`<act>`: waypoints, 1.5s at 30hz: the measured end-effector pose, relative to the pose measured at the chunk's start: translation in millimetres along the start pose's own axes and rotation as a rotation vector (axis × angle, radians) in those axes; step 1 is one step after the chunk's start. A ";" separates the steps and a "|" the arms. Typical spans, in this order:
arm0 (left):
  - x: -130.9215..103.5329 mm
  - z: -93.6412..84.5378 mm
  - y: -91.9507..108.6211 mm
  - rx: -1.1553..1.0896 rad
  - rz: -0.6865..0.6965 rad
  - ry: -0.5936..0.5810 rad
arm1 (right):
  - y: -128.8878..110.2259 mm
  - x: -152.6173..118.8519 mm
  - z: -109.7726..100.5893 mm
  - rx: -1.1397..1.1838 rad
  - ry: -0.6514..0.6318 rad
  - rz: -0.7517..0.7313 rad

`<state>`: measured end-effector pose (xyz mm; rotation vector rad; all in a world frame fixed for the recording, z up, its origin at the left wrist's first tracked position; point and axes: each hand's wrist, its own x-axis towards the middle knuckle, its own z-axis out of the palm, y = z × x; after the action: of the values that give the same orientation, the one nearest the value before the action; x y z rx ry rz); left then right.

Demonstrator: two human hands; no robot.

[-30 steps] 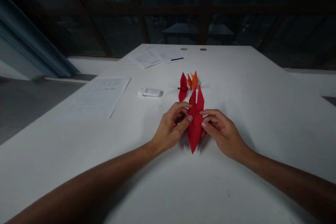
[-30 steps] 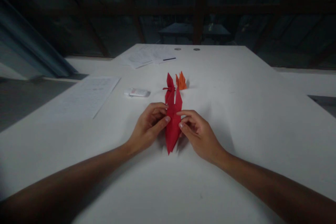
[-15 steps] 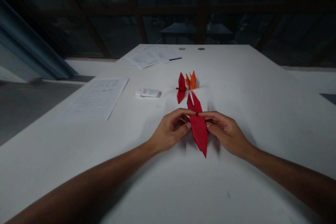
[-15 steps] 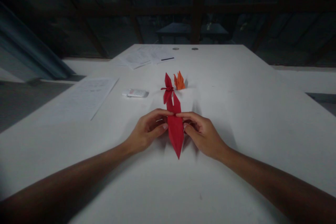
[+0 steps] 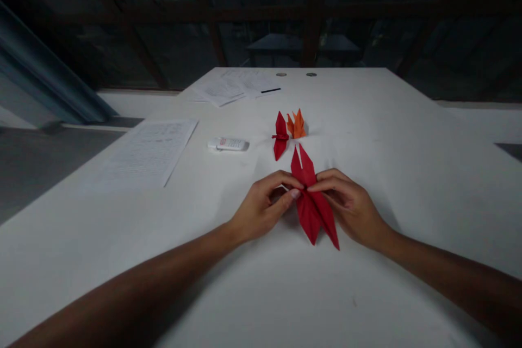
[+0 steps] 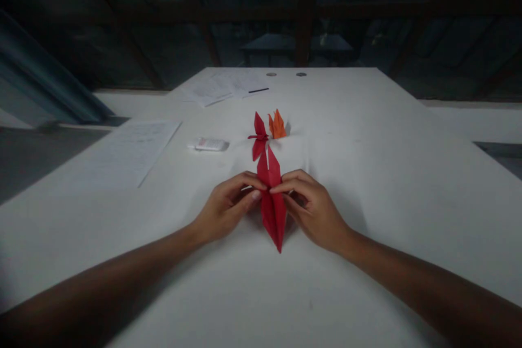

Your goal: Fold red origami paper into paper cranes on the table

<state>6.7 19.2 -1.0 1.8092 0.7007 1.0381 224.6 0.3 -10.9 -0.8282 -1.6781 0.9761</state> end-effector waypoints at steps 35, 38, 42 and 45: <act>3.2 9.4 1.4 -0.303 -0.219 0.086 | -4.9 -1.0 21.8 0.196 0.090 0.221; 4.1 8.4 -0.2 -0.292 -0.242 0.082 | -6.0 0.5 20.8 0.242 0.097 0.242; 5.6 7.1 0.2 -0.253 -0.261 0.072 | -5.9 0.3 18.9 0.279 0.100 0.277; 5.7 6.8 1.1 -0.244 -0.249 0.050 | -3.2 -1.1 19.1 0.270 0.098 0.289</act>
<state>15.4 20.4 0.4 1.4506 0.7726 0.9591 206.4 -6.2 -12.1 -0.9342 -1.3294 1.3056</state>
